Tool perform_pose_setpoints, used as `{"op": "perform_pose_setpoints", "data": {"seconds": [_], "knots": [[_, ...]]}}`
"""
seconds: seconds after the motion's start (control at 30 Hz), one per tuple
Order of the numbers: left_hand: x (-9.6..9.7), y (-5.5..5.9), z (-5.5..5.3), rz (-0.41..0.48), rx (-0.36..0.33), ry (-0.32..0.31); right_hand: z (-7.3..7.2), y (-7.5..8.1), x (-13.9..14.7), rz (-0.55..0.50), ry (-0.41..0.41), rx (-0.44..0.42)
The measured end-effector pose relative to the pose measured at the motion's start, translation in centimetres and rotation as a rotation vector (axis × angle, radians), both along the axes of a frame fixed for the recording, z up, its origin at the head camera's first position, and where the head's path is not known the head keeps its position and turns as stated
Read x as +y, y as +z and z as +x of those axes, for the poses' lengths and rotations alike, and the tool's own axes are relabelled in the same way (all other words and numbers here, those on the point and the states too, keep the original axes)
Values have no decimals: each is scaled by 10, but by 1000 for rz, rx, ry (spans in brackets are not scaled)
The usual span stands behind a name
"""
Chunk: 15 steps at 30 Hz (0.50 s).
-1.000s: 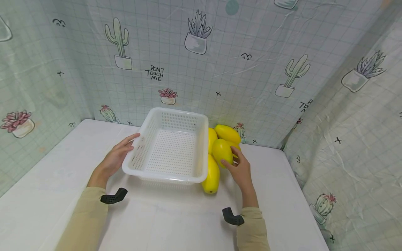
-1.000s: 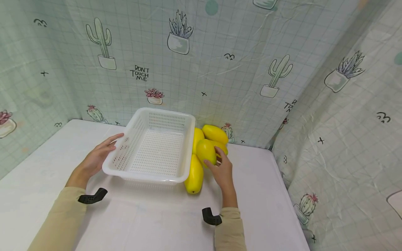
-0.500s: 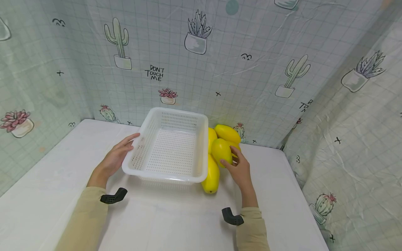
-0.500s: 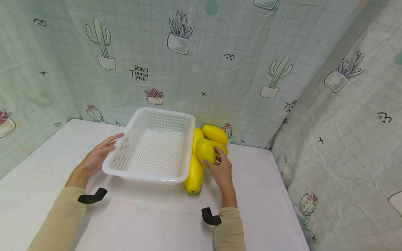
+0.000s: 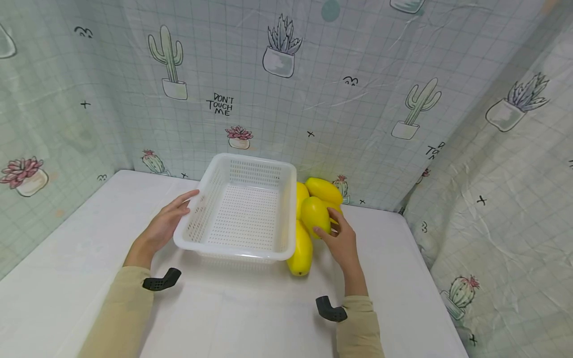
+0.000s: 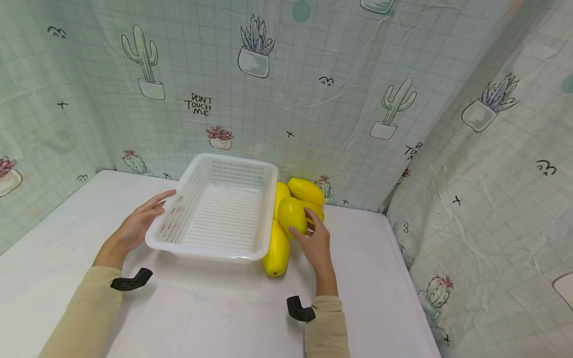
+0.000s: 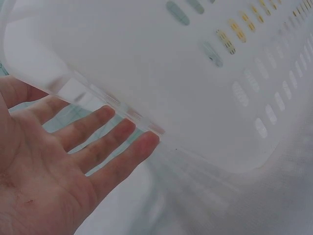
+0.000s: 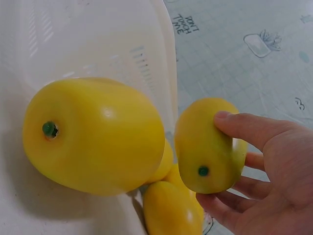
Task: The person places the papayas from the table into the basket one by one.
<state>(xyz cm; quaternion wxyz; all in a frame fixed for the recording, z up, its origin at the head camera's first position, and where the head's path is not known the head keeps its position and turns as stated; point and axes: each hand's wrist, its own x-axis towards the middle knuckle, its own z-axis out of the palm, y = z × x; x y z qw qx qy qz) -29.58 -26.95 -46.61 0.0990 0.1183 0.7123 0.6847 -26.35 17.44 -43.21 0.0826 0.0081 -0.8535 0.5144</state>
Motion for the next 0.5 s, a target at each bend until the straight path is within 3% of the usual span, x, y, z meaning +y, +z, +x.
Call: {"op": "perform_pose_setpoints", "data": {"seconds": [0.5], "knots": [[0, -2, 0, 2, 1, 8, 0, -1, -2, -3, 11, 24]]}}
